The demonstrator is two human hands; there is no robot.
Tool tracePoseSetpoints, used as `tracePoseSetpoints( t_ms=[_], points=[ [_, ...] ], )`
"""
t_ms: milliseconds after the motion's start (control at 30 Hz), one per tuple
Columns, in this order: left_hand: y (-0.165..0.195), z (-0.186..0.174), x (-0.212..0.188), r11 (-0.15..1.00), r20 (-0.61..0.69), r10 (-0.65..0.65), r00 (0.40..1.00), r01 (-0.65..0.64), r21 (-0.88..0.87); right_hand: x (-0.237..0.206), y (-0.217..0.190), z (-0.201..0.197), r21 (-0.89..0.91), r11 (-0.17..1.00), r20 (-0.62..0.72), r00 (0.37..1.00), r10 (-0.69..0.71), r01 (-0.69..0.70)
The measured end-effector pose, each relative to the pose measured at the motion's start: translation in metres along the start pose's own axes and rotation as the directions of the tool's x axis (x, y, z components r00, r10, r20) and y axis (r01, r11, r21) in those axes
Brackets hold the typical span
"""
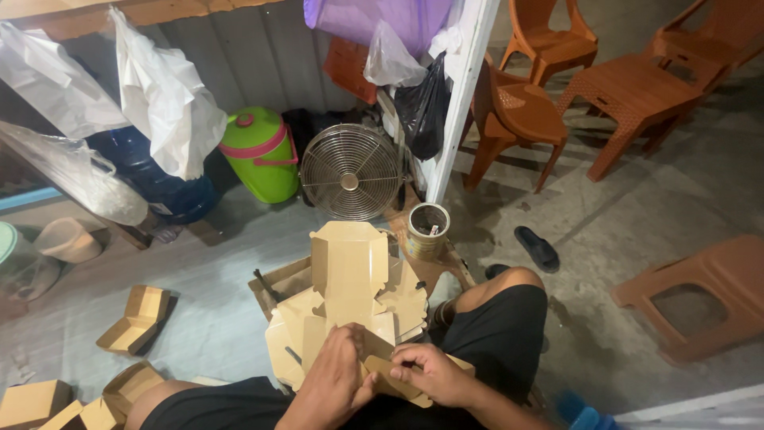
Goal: The person sits on the floor and folds flat kraft paper takeout boxes by hand, pressing the sides and tabs to shape each box and setting finished boxes with a pile of folded boxes nearby, working through the stack one at a time.
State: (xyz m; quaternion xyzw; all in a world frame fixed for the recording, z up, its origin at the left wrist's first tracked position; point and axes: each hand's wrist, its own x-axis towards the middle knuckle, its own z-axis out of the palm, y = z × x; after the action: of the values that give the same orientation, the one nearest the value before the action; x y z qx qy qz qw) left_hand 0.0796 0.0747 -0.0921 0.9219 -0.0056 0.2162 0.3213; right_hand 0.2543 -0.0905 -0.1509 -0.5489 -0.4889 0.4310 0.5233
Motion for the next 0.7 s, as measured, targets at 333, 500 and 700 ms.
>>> tracePoseSetpoints(
  t_ms=[333, 500, 700],
  points=[
    [-0.013, -0.007, -0.011, 0.998, 0.283, -0.035, 0.958, 0.048, -0.037, 0.005, 0.002, 0.0, -0.055, 0.998, 0.07, 0.998, 0.002, 0.002],
    [-0.009, -0.001, -0.01, 0.998, 0.115, 0.069, 0.991, -0.07, 0.006, 0.007, 0.005, -0.003, -0.067, 0.998, 0.099, 0.995, -0.011, 0.018],
    [-0.004, -0.006, -0.009, 0.993, 0.098, -0.041, 0.994, 0.052, -0.11, 0.006, 0.013, -0.006, -0.023, 0.999, 0.09, 0.996, -0.022, 0.024]
  ],
)
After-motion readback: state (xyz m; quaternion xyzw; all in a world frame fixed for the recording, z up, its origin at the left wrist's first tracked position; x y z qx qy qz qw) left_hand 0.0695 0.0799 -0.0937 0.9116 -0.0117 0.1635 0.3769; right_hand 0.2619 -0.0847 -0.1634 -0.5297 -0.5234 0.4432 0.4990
